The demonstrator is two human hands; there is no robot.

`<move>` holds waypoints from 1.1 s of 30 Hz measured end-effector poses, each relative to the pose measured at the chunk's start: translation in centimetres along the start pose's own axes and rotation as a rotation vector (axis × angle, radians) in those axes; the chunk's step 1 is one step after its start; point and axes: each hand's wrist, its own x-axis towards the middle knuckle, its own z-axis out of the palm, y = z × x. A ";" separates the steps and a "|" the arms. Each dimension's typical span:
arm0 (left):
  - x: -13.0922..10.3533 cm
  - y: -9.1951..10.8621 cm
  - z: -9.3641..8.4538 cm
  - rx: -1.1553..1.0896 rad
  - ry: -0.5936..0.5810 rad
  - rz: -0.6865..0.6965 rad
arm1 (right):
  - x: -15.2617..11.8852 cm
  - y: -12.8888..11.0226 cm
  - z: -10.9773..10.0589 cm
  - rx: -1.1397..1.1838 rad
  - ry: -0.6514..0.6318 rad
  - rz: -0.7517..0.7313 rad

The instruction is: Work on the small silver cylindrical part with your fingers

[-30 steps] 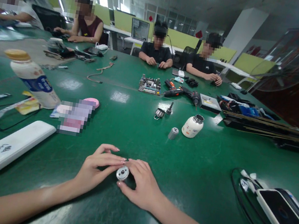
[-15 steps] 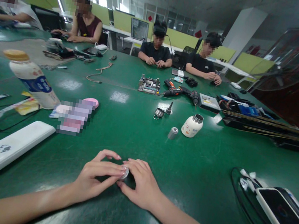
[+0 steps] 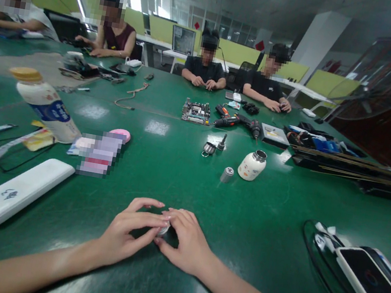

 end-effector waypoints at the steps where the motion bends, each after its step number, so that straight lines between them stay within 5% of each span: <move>1: -0.1 -0.1 0.0 -0.003 -0.002 0.004 | 0.0 0.0 0.0 -0.001 0.002 -0.002; 9: -0.4 0.0 -0.2 0.051 0.000 0.033 | 0.0 0.0 0.0 -0.015 -0.009 0.007; 16: -0.3 0.3 -1.2 0.172 0.119 0.038 | 0.0 -0.1 -0.2 -0.030 -0.040 0.029; 33: -0.4 0.2 -0.2 0.038 0.020 -0.111 | -0.1 0.1 0.0 -0.018 0.007 0.003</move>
